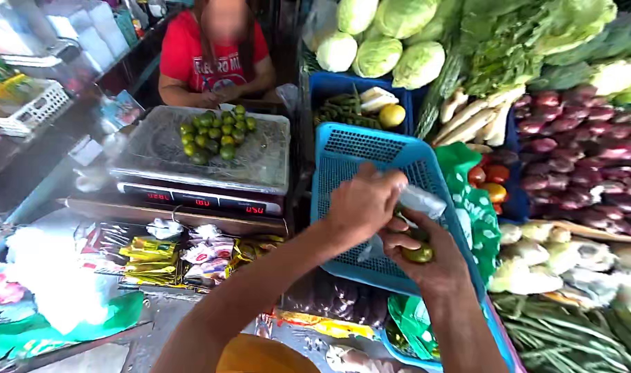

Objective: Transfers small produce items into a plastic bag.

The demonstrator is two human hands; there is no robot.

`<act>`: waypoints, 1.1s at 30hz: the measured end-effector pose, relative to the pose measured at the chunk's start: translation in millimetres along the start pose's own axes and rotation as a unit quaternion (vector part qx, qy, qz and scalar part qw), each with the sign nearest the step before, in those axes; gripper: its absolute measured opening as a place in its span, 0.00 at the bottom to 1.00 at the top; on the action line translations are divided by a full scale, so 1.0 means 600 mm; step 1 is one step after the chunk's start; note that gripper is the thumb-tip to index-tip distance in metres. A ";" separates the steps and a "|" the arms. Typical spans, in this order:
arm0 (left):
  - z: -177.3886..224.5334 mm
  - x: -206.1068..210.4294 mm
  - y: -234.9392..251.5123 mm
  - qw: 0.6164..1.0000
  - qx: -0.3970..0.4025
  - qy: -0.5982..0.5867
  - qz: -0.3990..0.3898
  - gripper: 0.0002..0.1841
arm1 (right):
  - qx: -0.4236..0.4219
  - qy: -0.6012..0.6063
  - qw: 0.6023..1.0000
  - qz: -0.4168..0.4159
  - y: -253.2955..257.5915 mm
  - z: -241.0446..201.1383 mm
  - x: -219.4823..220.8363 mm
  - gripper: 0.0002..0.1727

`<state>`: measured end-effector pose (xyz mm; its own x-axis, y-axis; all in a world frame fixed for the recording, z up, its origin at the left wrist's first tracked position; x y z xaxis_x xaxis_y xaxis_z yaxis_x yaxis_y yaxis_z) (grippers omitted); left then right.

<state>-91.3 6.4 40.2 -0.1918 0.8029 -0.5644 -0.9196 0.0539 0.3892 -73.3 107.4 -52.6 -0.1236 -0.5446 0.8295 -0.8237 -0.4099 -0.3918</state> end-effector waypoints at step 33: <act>-0.025 -0.046 -0.195 0.975 0.087 0.064 -0.193 0.26 | -0.235 -0.821 0.405 -0.328 0.274 0.218 0.476 0.42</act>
<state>16.1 -31.1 -0.7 0.1057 0.6221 -0.7758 -0.8617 0.4466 0.2407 -171.5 -211.3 67.7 0.4233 -0.3420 -0.8389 -0.4437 -0.8856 0.1371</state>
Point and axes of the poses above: each hand's wrist, its own y-axis towards the middle knuckle, its own x-axis out of the palm, z = x × y, the point moved 10 cm from there along y, towards the middle knuckle, and after that the axes turned 1 degree about -x, right-handed, at the moved point
